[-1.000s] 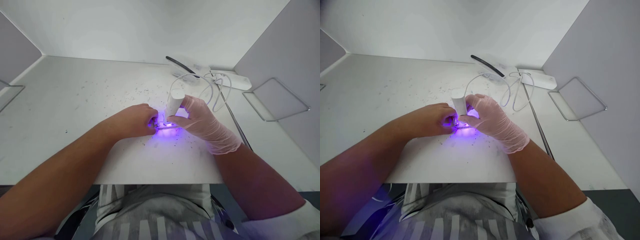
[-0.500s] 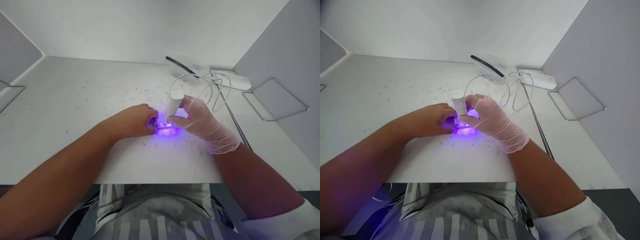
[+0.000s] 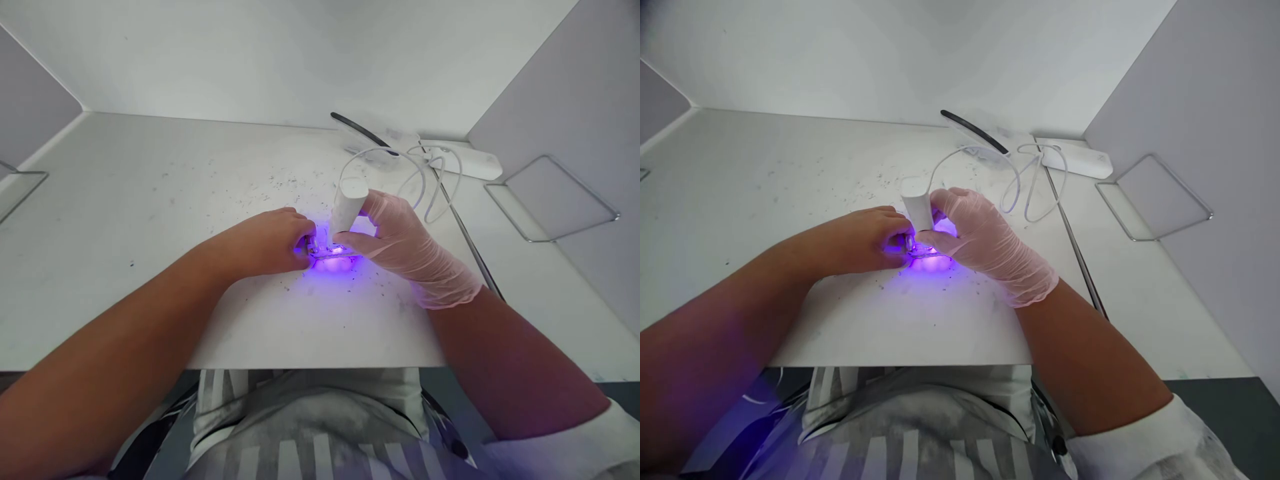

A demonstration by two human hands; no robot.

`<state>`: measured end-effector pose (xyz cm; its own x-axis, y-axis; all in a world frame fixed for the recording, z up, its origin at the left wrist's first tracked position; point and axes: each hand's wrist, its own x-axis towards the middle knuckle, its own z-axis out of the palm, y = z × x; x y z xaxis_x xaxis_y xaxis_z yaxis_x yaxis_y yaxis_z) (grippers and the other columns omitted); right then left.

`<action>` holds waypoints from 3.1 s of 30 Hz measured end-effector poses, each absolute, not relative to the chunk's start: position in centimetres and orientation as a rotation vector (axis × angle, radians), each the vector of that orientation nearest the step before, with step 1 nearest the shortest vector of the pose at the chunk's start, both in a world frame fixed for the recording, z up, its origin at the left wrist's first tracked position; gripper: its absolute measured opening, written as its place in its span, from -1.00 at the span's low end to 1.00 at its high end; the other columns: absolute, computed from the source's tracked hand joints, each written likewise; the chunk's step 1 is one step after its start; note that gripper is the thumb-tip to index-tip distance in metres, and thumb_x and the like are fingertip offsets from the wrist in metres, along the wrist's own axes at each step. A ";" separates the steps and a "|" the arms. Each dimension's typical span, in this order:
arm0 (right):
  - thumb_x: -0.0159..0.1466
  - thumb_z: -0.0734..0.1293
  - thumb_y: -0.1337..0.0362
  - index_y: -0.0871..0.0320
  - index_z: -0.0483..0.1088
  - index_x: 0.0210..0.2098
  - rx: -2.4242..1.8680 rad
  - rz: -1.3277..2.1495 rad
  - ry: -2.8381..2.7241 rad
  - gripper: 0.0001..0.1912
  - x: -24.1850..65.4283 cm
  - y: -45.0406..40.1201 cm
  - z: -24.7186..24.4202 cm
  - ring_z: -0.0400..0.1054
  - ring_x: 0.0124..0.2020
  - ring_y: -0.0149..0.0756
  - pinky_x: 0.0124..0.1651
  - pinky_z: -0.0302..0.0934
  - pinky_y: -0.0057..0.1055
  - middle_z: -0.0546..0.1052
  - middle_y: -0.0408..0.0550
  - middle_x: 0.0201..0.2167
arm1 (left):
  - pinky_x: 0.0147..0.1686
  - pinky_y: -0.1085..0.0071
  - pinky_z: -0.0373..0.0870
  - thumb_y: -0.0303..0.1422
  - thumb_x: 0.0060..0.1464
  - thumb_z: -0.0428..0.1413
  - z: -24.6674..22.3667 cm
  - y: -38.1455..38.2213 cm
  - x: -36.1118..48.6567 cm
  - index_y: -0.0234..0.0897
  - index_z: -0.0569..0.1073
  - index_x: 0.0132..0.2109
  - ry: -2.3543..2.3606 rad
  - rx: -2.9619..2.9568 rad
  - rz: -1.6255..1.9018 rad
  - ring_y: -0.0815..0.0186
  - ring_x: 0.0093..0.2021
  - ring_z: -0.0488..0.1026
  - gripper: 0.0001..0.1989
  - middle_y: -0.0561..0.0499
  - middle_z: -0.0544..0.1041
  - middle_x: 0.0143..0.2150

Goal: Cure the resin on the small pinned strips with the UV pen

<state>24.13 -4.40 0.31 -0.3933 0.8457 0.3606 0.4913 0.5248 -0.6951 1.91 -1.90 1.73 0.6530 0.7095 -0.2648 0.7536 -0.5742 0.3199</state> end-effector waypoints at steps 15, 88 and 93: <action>0.22 0.45 0.24 0.10 0.47 -0.29 -1.063 0.647 -2.058 -0.89 24.3 -4.3 0.1 0.46 -0.29 -0.26 -0.16 0.31 -0.24 0.56 -0.12 -0.32 | -0.32 0.29 0.23 -0.21 0.14 0.16 1.7 -1.9 1.9 -0.21 0.43 -0.34 1.142 2.466 -0.159 0.26 -0.30 0.39 -0.81 0.01 0.52 -0.34; 0.22 0.46 0.19 0.12 0.49 -0.30 -1.074 0.606 -2.067 -0.86 24.1 -4.3 0.1 0.43 -0.32 -0.28 -0.21 0.29 -0.26 0.54 -0.11 -0.34 | -0.32 0.29 0.23 -0.19 0.17 0.17 1.8 -1.9 1.9 -0.22 0.42 -0.33 1.143 2.468 -0.176 0.28 -0.29 0.37 -0.79 0.01 0.49 -0.34; 0.23 0.45 0.19 0.12 0.50 -0.29 -1.067 0.615 -2.070 -0.86 24.2 -4.3 0.1 0.43 -0.32 -0.28 -0.21 0.28 -0.27 0.54 -0.11 -0.33 | -0.33 0.30 0.21 -0.18 0.16 0.17 1.7 -1.9 1.9 -0.22 0.41 -0.34 1.146 2.476 -0.169 0.29 -0.30 0.37 -0.78 0.02 0.48 -0.35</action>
<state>24.18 -4.31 0.09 -0.4009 0.8345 0.3781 0.4926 0.5443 -0.6790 1.89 -1.86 1.71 0.6558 0.7037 -0.2735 0.7526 -0.5809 0.3100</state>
